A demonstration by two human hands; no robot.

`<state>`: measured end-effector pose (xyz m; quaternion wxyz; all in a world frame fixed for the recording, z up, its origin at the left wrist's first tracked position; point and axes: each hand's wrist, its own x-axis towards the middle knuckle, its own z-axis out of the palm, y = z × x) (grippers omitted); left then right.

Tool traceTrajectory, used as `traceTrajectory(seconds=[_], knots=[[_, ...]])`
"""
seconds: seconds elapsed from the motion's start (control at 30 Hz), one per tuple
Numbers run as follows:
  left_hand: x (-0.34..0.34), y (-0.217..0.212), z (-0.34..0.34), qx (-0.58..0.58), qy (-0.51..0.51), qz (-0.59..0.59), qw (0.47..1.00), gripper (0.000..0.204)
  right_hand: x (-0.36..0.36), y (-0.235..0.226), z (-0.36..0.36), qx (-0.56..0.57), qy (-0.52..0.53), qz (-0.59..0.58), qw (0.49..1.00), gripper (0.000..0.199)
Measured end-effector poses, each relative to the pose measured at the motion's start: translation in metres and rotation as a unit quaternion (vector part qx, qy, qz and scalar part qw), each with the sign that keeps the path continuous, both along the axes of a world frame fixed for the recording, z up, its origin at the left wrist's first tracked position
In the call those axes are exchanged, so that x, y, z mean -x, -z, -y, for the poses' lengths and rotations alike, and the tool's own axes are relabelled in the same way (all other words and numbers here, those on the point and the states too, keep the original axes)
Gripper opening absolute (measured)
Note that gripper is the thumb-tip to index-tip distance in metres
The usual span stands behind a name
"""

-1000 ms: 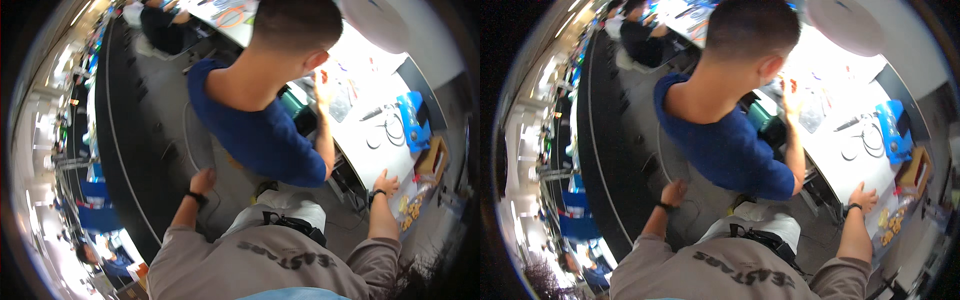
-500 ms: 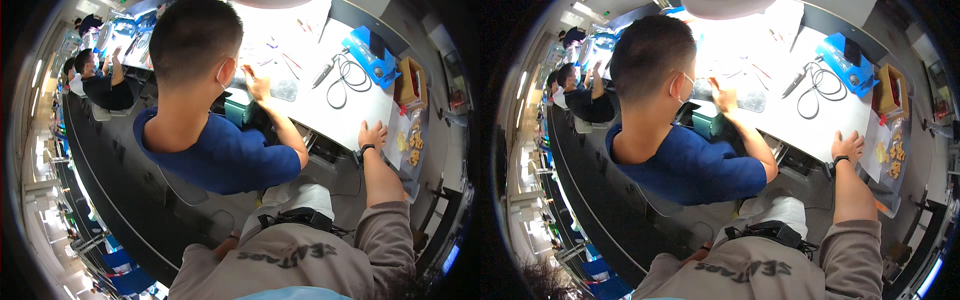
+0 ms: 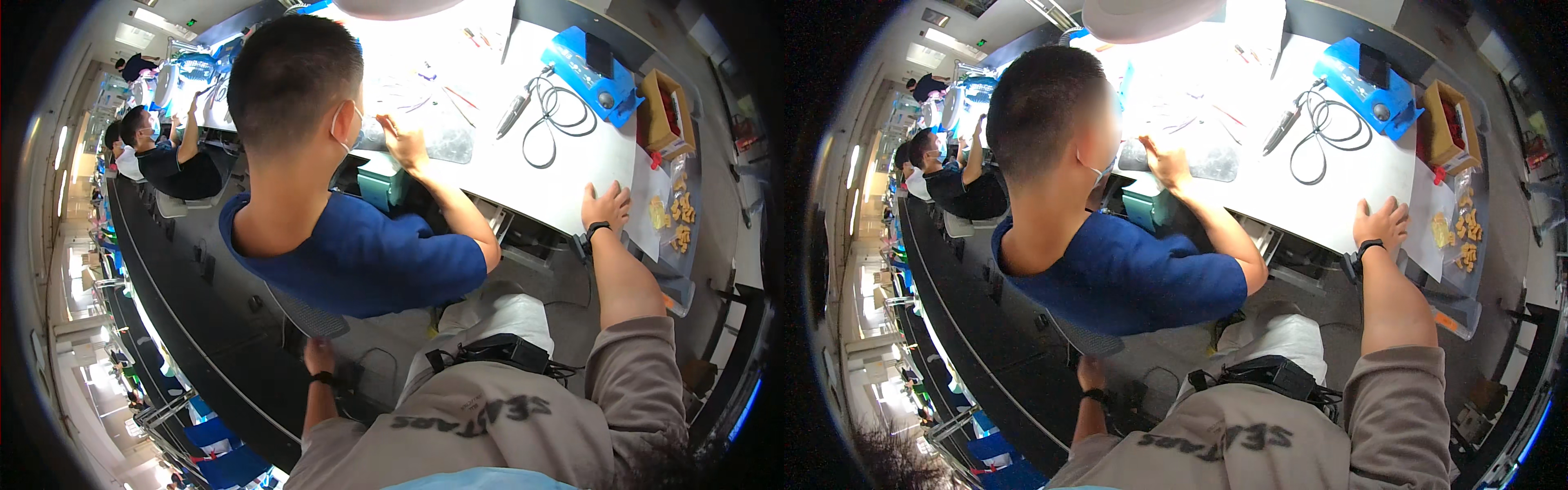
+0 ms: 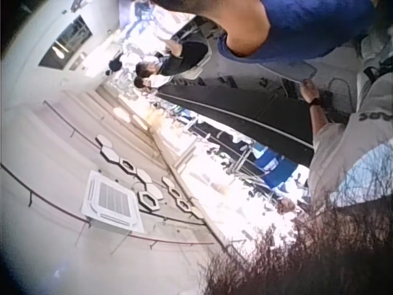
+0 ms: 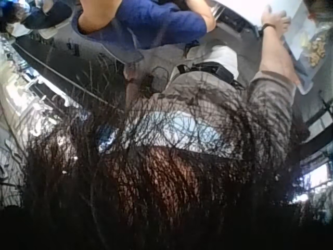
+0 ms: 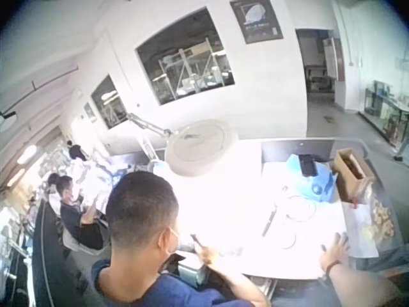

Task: Observing a colleague using a rotary tool to inspect or refine a small product at a manufacturing workstation.

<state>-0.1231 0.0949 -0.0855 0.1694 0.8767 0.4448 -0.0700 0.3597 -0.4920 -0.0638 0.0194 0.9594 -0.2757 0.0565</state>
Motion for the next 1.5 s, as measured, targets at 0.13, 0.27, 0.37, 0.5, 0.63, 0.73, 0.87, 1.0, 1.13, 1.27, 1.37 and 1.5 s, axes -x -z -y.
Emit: traceTrajectory(seconds=[0.13, 0.27, 0.37, 0.5, 0.63, 0.73, 0.87, 1.0, 1.13, 1.27, 1.37, 1.5], knots=[[-0.013, -0.004, -0.047, -0.141, -0.04, 0.078, 0.986, 0.04, 0.001, 0.001, -0.002, -0.004, -0.002, 0.007, 1.0, 0.072], [-0.026, 0.034, -0.068, -0.074, -0.176, 0.055, 0.98, 0.068, -0.001, 0.0, -0.005, -0.008, -0.009, 0.011, 1.0, 0.073], [-0.045, 0.055, -0.056, -0.036, -0.257, 0.099, 0.961, 0.079, 0.0, -0.002, -0.004, -0.006, -0.006, 0.004, 1.0, 0.073], [-0.045, 0.068, -0.053, -0.095, -0.309, 0.134, 0.937, 0.078, -0.001, -0.002, -0.004, -0.007, -0.003, -0.002, 1.0, 0.073], [-0.056, 0.065, -0.041, -0.085, -0.346, 0.135, 0.925, 0.077, 0.0, -0.006, -0.005, -0.001, -0.002, -0.016, 1.0, 0.074], [-0.057, 0.062, -0.041, -0.083, -0.35, 0.117, 0.926, 0.078, -0.001, -0.004, -0.004, -0.003, 0.001, -0.021, 1.0, 0.074], [-0.049, 0.066, -0.048, -0.109, -0.347, 0.096, 0.927, 0.078, -0.001, -0.004, -0.005, -0.011, -0.002, -0.02, 1.0, 0.074], [-0.055, 0.066, -0.043, -0.089, -0.353, 0.096, 0.927, 0.078, -0.001, -0.001, -0.002, -0.005, -0.001, -0.018, 1.0, 0.074], [-0.054, 0.066, -0.044, -0.113, -0.352, 0.094, 0.924, 0.079, -0.001, 0.001, -0.002, -0.007, -0.002, -0.014, 1.0, 0.074], [-0.057, 0.065, -0.043, -0.107, -0.35, 0.091, 0.926, 0.078, -0.001, 0.001, -0.002, -0.01, -0.002, -0.009, 1.0, 0.074], [-0.053, 0.064, -0.047, -0.092, -0.344, 0.084, 0.931, 0.077, -0.001, 0.0, -0.003, -0.012, -0.003, -0.01, 1.0, 0.074], [-0.05, 0.065, -0.044, -0.119, -0.333, 0.098, 0.93, 0.076, -0.002, -0.001, -0.004, -0.016, 0.0, -0.014, 1.0, 0.074]])
